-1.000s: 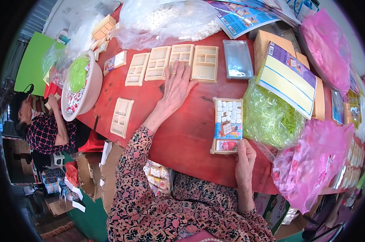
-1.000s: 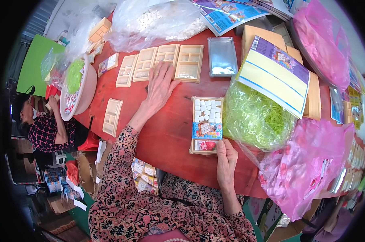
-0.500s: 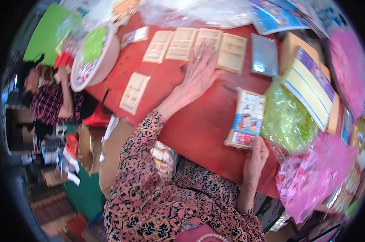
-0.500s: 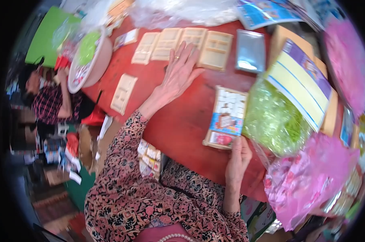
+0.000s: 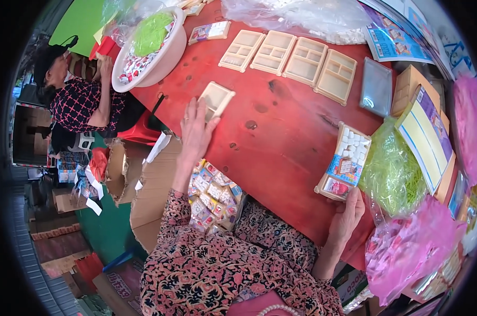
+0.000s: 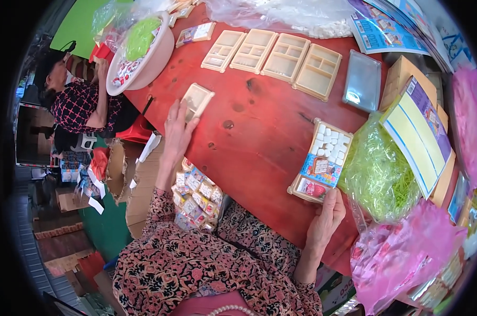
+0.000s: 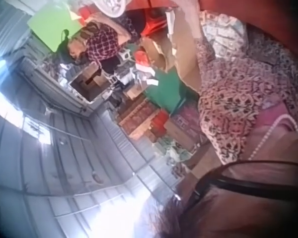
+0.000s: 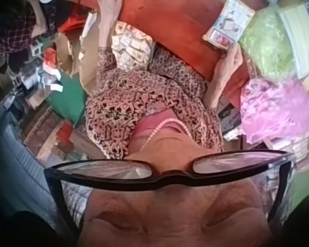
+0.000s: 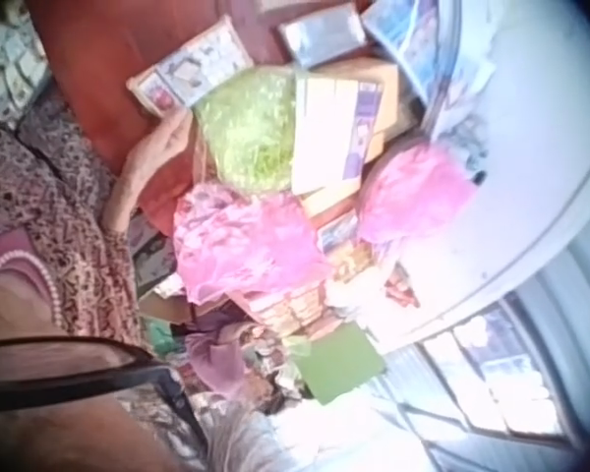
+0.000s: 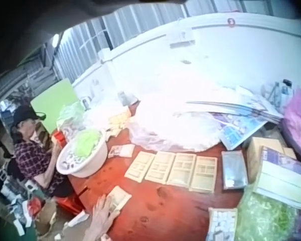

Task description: Placing small white cubes and decorative paper fillers into miniature wooden shelf units.

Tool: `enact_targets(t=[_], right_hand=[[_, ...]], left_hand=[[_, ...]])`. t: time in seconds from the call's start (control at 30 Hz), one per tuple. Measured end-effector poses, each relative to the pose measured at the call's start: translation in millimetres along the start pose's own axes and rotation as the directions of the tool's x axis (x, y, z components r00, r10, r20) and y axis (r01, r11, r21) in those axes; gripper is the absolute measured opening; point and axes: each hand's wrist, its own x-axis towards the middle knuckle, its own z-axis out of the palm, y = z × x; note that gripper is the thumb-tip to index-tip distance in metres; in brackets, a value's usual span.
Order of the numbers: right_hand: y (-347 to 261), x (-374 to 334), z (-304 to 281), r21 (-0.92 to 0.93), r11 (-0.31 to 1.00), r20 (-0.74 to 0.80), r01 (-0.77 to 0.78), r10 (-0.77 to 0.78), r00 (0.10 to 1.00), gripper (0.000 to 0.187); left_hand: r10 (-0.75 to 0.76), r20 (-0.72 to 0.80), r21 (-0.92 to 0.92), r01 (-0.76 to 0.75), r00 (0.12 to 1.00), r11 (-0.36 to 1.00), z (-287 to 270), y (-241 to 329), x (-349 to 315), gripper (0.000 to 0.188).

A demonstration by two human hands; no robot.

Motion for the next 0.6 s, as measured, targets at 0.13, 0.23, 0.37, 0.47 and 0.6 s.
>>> enact_targets(t=[0.13, 0.23, 0.37, 0.47, 0.6], right_hand=[[3.6, 2.1, -2.8, 0.001, 1.000, 0.025, 0.009, -0.009, 1.000, 0.033], [2.0, 2.1, 0.2, -0.002, 1.000, 0.041, 0.017, -0.017, 0.999, 0.033], [0.4, 2.0, 2.7, 0.015, 1.000, 0.019, 0.015, -0.015, 1.000, 0.033], [0.9, 2.5, 1.5, 0.006, 1.000, 0.001, 0.012, -0.012, 1.000, 0.033], [1.7, 2.1, -0.3, -0.012, 1.000, 0.017, 0.015, -0.014, 1.000, 0.033]], left_hand=[[0.037, -0.084, 0.029, -0.035, 0.996, 0.999, 10.8, 34.9, -2.0, 0.064], [0.003, -0.115, 0.057, 0.004, 0.993, 0.998, 16.4, 40.0, 5.2, 0.063], [-0.031, -0.122, 0.044, 0.036, 0.992, 0.998, 21.2, 37.5, 12.6, 0.063], [-0.023, -0.142, 0.050, 0.031, 0.990, 0.998, 21.0, 34.8, 18.3, 0.063], [-0.022, -0.143, 0.107, 0.038, 0.990, 0.994, 19.3, 32.8, 23.4, 0.060]])
